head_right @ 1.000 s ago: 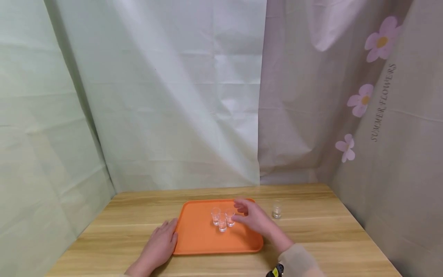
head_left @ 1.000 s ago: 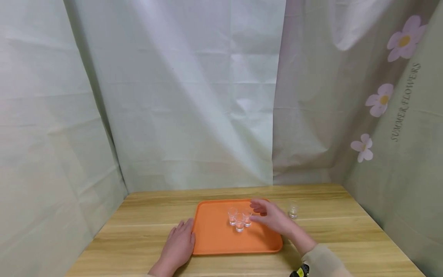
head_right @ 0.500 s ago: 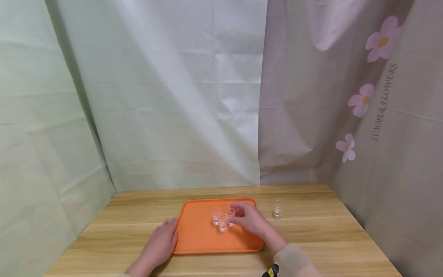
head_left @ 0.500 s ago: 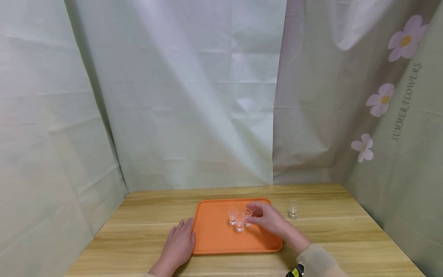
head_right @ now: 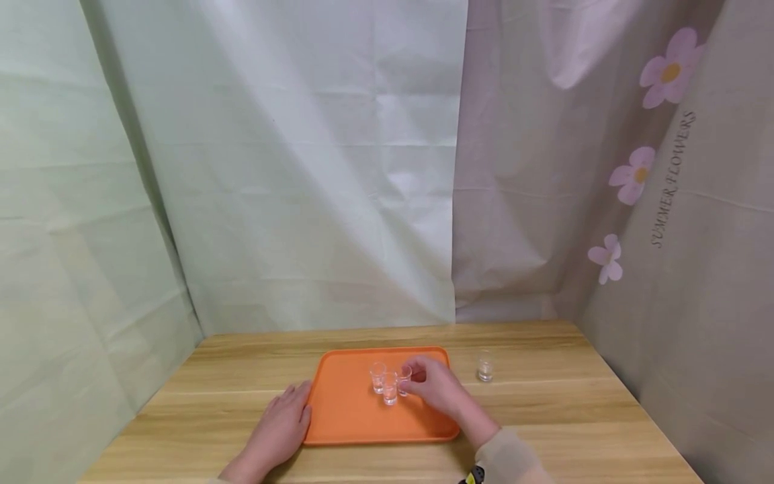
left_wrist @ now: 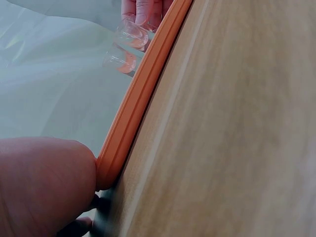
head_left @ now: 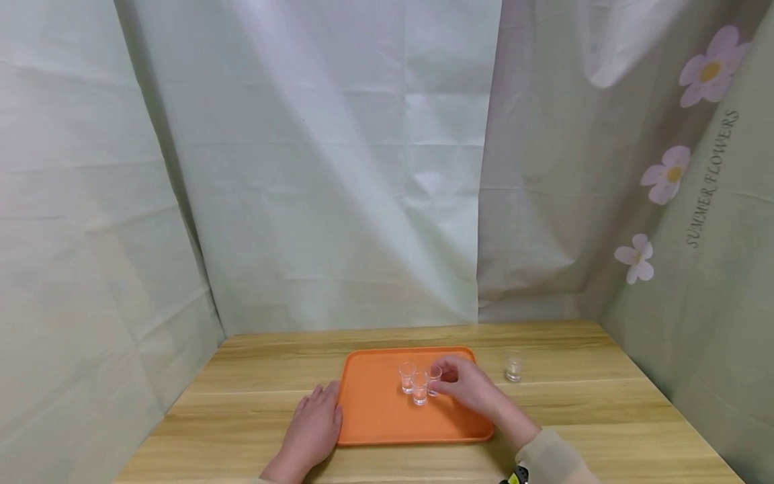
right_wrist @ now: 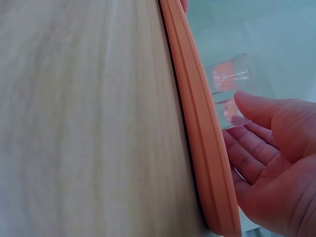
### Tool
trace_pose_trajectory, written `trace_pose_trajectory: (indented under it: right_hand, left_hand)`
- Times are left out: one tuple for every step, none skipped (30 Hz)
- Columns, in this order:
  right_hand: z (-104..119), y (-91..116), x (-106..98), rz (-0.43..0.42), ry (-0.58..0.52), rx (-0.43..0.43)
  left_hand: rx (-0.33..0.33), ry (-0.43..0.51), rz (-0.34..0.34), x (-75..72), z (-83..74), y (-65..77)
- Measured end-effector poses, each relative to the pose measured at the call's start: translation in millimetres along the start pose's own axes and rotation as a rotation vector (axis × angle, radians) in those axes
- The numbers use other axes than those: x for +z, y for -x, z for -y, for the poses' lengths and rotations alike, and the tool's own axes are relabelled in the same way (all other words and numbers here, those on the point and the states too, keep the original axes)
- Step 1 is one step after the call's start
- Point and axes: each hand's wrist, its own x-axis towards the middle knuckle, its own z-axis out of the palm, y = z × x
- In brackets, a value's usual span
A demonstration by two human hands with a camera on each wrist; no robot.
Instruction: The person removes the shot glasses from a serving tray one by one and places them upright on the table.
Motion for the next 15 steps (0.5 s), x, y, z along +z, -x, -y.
trace_pose_trajectory:
  right_hand:
    - [-0.3,-0.2,0.3,-0.003,0.007,0.005]
    - [-0.5,-0.4,0.6,-0.006,0.01,0.009]
    - [-0.5,-0.1,0.8,-0.01,0.011,0.01]
    - [-0.9,0.0,1.1,-0.012,0.01,0.012]
    - [-1.0,0.1,1.3,-0.015,0.013,0.012]
    - [-1.5,0.4,1.5,-0.019,0.013,0.009]
    - [-1.4,0.5,1.7,-0.021,0.013,0.009]
    - [-1.5,0.6,1.8,-0.022,0.013,0.008]
    - [-1.6,0.8,1.9,-0.023,0.011,0.006]
    - [-1.6,1.0,2.0,-0.026,0.013,0.007]
    - [-1.5,1.2,2.0,-0.029,0.012,0.008]
    - [-1.2,1.4,1.8,-0.032,0.009,0.009]
    - [-0.5,1.6,1.4,-0.034,0.012,0.011]
    - [0.3,1.9,0.9,-0.038,0.013,0.013]
    - [0.9,2.1,0.2,-0.042,0.014,0.013]
  left_hand:
    - [0.0,0.0,0.0,0.3,0.3,-0.1]
    - [-0.002,0.002,0.001,0.5,0.4,-0.1]
    - [-0.002,0.003,0.001,0.6,0.4,0.0]
    - [-0.004,0.006,0.001,0.7,0.4,0.1]
    - [-0.004,0.009,0.0,0.7,0.2,0.2]
    - [-0.004,0.012,0.0,0.7,0.1,0.3]
    - [-0.004,0.014,-0.001,0.7,-0.1,0.4]
    - [-0.005,0.015,-0.001,0.6,-0.4,0.6]
    - [-0.004,0.016,-0.002,0.5,-0.7,0.7]
    - [-0.005,0.016,-0.002,0.4,-0.8,0.6]
    - [-0.005,0.015,-0.003,0.3,-1.0,0.6]
    - [-0.006,0.014,-0.004,0.1,-1.2,0.6]
    - [-0.006,0.013,-0.005,0.0,-1.2,0.6]
    - [-0.008,0.013,-0.005,-0.1,-1.2,0.6]
    - [-0.01,0.013,-0.005,-0.2,-0.8,0.5]
